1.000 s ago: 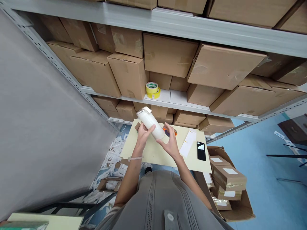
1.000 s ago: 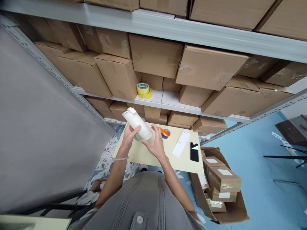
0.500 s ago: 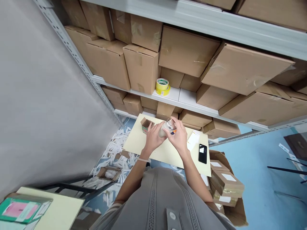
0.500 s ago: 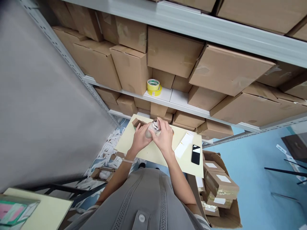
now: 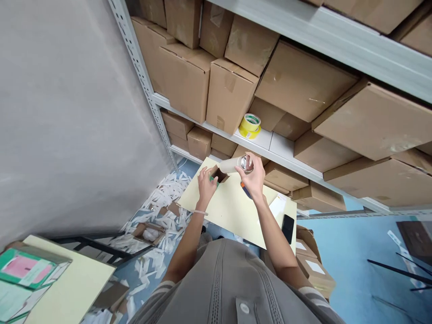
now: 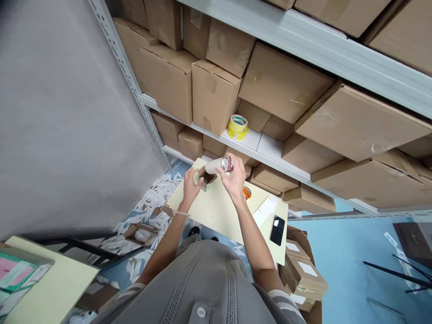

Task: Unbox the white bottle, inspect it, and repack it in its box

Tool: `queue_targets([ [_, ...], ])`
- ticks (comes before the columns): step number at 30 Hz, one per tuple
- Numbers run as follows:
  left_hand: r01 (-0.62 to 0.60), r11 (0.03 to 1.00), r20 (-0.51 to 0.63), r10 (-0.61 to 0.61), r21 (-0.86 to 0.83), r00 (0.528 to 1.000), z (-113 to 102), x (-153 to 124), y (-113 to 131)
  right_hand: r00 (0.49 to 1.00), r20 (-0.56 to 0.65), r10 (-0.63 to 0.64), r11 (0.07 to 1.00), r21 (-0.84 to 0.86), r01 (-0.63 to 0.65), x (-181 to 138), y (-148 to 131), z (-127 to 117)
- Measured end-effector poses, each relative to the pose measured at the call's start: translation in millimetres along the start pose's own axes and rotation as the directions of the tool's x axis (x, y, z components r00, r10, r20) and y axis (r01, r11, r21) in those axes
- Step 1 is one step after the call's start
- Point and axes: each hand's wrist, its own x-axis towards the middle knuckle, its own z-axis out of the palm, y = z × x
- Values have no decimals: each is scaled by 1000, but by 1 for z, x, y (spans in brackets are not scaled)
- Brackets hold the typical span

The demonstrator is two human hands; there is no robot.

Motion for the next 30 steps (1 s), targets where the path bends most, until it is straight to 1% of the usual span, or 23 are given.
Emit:
queue_targets([
  [2, 31, 999, 23, -32, 34, 999, 15, 2, -8, 999, 33, -20, 1000, 1, 20, 3, 5, 13],
  [7, 28, 996, 108, -37, 79, 993, 49, 1, -20, 988, 151, -19, 999, -23, 23, 1, 28, 45],
  [10, 47, 996, 132, -56, 69, 990, 61, 0, -33, 977, 211, -4, 1000, -29, 10, -1, 42, 61],
  [13, 65, 996, 138, -72, 54, 988, 66, -2, -46, 968, 251, 11, 999, -32, -3, -2, 49, 71],
  [16, 83, 995, 127, -88, 47, 988, 67, -2, -51, 953, 303, 10, 995, -97, 20, 2, 47, 72],
  [19, 89, 995, 119, -92, 34, 989, 67, -2, -51, 937, 350, 18, 979, -196, 54, 7, 42, 69],
  [21, 95, 995, 106, -98, 30, 990, 68, -3, -50, 926, 377, 22, 972, -224, 68, 12, 38, 67],
  [23, 99, 995, 101, -101, 33, 990, 69, -4, -50, 914, 405, 17, 975, -209, 75, 16, 37, 64],
  [26, 93, 994, 107, -98, 54, 989, 71, -5, -50, 904, 427, -10, 988, -137, 76, 21, 35, 60],
  [30, 88, 994, 105, -95, 69, 990, 73, -5, -51, 892, 449, -49, 993, -72, 91, 21, 36, 60],
])
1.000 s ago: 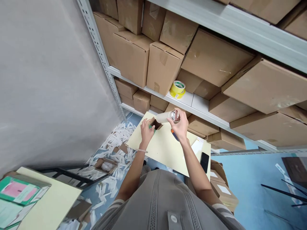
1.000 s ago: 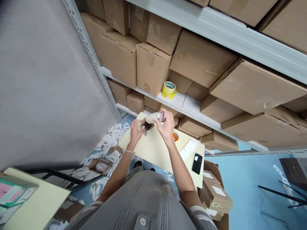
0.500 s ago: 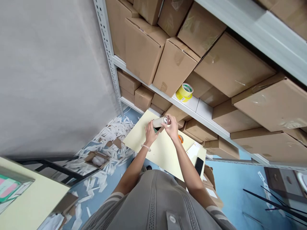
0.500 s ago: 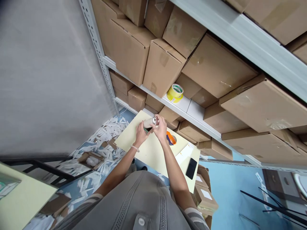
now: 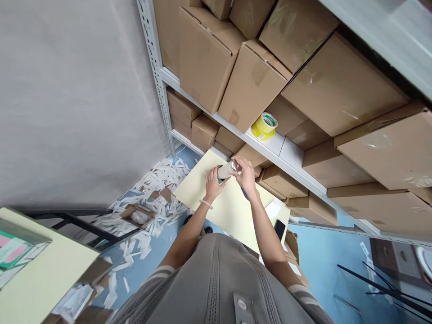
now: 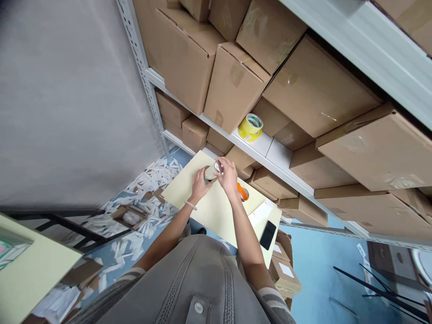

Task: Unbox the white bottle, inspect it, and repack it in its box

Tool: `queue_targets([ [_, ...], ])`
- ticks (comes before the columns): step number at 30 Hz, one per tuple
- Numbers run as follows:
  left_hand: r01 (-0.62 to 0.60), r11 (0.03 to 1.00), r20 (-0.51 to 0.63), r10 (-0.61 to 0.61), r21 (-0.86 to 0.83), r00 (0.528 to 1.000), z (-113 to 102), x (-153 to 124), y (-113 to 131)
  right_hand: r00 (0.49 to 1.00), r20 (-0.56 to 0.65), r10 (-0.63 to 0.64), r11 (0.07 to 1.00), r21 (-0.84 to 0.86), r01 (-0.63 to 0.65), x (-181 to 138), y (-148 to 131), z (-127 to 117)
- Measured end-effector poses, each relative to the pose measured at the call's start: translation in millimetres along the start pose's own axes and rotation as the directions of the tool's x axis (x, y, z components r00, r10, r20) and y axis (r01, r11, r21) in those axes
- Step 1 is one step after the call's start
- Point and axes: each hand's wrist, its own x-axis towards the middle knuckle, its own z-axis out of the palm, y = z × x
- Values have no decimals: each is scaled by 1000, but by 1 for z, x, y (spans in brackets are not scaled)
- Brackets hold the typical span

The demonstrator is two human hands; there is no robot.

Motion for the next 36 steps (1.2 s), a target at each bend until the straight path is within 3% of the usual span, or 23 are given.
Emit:
queue_targets([
  [7, 28, 999, 17, -27, -25, 999, 2, 0, 0, 989, 105, 100, 995, -20, -98, 2, 12, 45],
  [14, 55, 997, 49, -52, -47, 997, 2, -1, -2, 940, 145, 310, 947, -131, -292, -2, 28, 94],
  [17, 60, 997, 54, -57, -50, 997, 1, -1, -1, 923, 156, 351, 934, -121, -335, -5, 34, 102],
  [23, 75, 994, 58, -70, -82, 996, -4, 0, -3, 961, 182, 207, 978, -39, -203, -16, 40, 104],
  [28, 73, 987, 1, -74, -144, 997, -3, -1, -12, 951, 61, 304, 949, 67, -308, -30, 58, 98],
  [30, 102, 981, -19, -107, -168, 994, -1, -2, -17, 917, -27, 398, 906, 169, -388, -34, 72, 96],
  [32, 146, 973, 1, -148, -177, 989, 1, -1, -20, 818, -71, 571, 783, 346, -517, -37, 86, 97],
  [34, 157, 974, 33, -154, -161, 987, 4, -1, -21, 696, -16, 718, 606, 507, -613, -41, 98, 101],
  [36, 117, 984, 33, -114, -131, 993, 5, 0, -18, 634, 79, 769, 479, 586, -654, -43, 106, 106],
])
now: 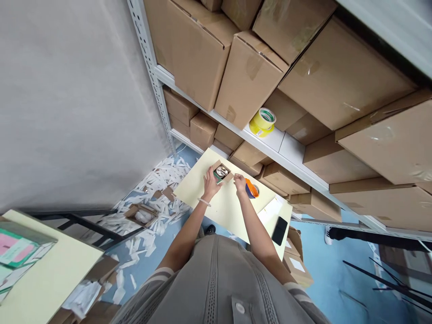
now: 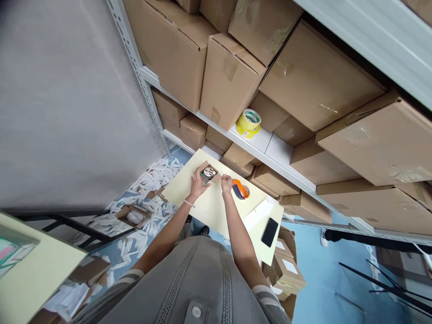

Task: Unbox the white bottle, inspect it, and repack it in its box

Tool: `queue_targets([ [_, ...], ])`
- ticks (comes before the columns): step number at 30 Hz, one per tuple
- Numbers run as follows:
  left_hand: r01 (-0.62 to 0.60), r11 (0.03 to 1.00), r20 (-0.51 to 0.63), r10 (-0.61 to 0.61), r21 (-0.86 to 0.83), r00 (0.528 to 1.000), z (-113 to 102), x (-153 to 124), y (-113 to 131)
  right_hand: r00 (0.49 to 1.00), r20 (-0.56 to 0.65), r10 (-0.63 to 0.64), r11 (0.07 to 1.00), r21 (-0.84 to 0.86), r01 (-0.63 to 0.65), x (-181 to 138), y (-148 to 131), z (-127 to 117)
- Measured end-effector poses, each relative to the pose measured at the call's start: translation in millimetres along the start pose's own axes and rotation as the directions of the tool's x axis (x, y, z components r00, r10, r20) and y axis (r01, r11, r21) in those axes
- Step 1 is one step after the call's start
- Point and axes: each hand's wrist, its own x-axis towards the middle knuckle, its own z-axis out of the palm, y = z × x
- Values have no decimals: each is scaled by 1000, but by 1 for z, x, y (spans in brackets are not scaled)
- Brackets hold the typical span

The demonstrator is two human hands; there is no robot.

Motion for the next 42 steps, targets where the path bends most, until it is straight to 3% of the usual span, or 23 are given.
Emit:
queue_targets([
  [7, -147, 985, -80, 154, 88, 985, 3, 4, 14, 981, 193, 30, 995, 84, -47, 5, 1, 7],
  [14, -62, 995, -92, 69, 83, 993, 5, 4, 13, 960, 249, -128, 987, 125, 100, 11, -20, 18],
  [19, -45, 992, -77, 54, 117, 996, 6, 3, 13, 914, 323, -243, 968, 138, 209, 7, -33, 26],
  [24, -31, 993, -56, 38, 117, 998, 7, 4, 7, 771, 441, -459, 838, -71, 540, -7, -36, 24],
  [27, -37, 995, -34, 40, 97, 999, 9, 6, 1, 734, 485, -475, 723, -261, 640, -12, -34, 19],
  [33, -104, 990, -65, 98, -100, 993, 9, 11, -11, 679, 568, -465, 592, -372, 715, -14, -31, 7],
  [42, -162, 978, -55, 156, -134, 986, 3, 11, -9, 675, 593, -440, 580, -386, 718, -11, -29, 4],
])
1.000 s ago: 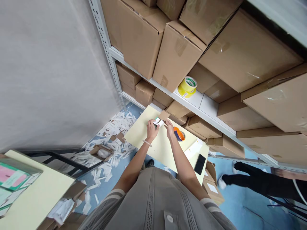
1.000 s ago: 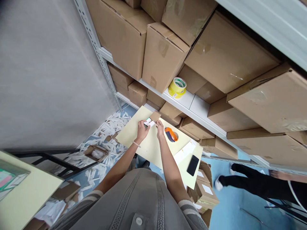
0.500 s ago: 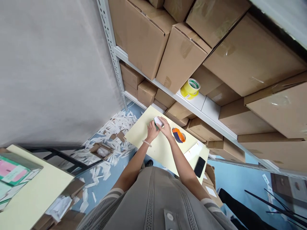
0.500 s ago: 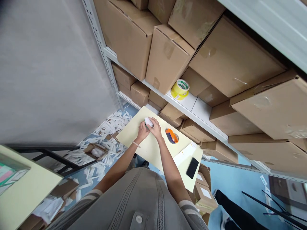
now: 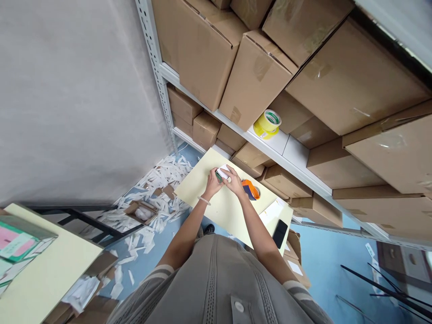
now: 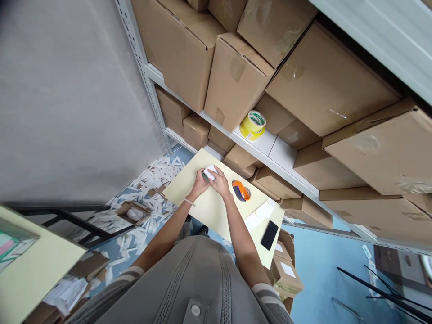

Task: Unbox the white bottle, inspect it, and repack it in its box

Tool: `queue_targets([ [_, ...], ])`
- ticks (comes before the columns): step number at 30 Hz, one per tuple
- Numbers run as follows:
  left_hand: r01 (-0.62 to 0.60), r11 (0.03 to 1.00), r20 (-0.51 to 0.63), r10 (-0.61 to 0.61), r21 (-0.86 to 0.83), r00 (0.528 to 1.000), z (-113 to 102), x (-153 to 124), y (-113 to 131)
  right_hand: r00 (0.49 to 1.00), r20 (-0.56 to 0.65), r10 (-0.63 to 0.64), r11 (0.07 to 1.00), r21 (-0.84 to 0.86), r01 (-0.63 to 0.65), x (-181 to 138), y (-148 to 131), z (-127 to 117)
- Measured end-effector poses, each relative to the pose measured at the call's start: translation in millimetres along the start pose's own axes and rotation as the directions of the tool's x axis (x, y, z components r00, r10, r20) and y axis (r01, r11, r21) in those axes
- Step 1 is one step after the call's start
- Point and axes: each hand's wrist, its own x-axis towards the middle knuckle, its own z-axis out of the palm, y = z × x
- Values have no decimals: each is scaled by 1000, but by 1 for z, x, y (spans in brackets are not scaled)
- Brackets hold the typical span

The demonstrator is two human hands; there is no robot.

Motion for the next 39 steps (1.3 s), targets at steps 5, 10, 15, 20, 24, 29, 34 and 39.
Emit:
queue_targets([
  [5, 19, 1000, 30, -20, 24, 999, -4, -4, 5, 1000, 5, 6, 998, 59, -6, 3, 3, 3],
  [10, 23, 995, 33, -20, -101, 999, -13, -4, 2, 1000, 14, -2, 994, 105, 0, 9, 7, 3],
  [15, 99, 957, 16, -99, -271, 995, -23, 3, -5, 1000, 21, -16, 993, 119, 13, 12, 11, 3],
  [20, 120, 969, -66, -137, -218, 988, -21, 16, -9, 1000, 22, -18, 993, 115, 15, 10, 12, 5],
  [24, 140, 970, -51, -153, -197, 987, -19, 24, -9, 1000, 21, -18, 989, 145, 15, 9, 13, 5],
  [29, 128, 972, -7, -132, -195, 991, -21, 29, -8, 999, -37, -6, 978, 210, 13, 8, 13, 6],
  [34, 126, 976, 5, -127, -180, 992, -19, 28, -9, 997, -72, 38, 985, 171, -25, 8, 10, 10],
  [39, 162, 963, -16, -169, -215, 985, -11, 24, -11, 996, -84, 30, 991, 129, -19, 5, 5, 12],
])
